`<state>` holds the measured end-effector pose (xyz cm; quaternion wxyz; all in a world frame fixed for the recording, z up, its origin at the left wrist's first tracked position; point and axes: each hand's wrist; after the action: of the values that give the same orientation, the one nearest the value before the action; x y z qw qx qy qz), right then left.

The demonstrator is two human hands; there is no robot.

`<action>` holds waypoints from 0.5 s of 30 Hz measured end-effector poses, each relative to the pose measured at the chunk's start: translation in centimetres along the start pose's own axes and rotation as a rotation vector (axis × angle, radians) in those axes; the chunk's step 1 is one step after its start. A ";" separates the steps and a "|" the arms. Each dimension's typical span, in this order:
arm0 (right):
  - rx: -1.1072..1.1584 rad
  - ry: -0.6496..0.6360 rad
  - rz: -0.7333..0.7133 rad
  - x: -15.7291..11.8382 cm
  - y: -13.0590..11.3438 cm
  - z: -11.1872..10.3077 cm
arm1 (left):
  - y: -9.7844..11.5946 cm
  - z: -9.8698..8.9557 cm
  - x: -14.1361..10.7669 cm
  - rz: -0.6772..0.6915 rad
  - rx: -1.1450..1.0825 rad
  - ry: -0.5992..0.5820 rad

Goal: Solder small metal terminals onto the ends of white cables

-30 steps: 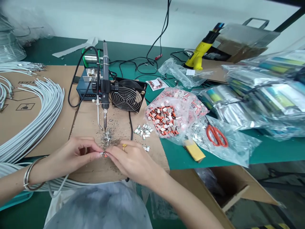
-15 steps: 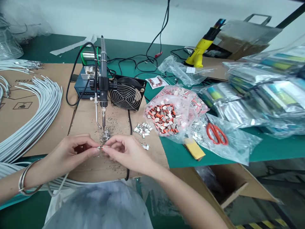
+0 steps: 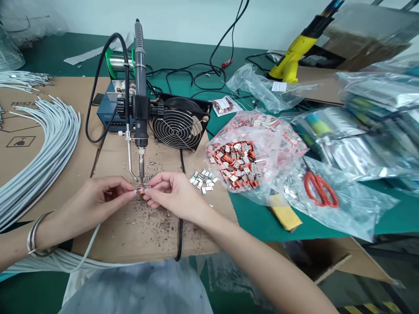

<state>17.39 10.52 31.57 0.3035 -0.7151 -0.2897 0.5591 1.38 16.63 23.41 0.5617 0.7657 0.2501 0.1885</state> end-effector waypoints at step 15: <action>0.075 0.038 -0.096 -0.3 0.0 0.1 | -0.1 0.2 0.3 0.011 0.005 0.067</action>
<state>17.21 10.31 31.76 0.3621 -0.6990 -0.2967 0.5406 1.70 16.66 23.28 0.5501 0.7617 0.2650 0.2167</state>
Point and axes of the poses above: each hand's wrist, its own x-axis towards the middle knuckle, its own z-axis out of the palm, y = z × x, and after that the axes turned 7 degrees about x, right-handed
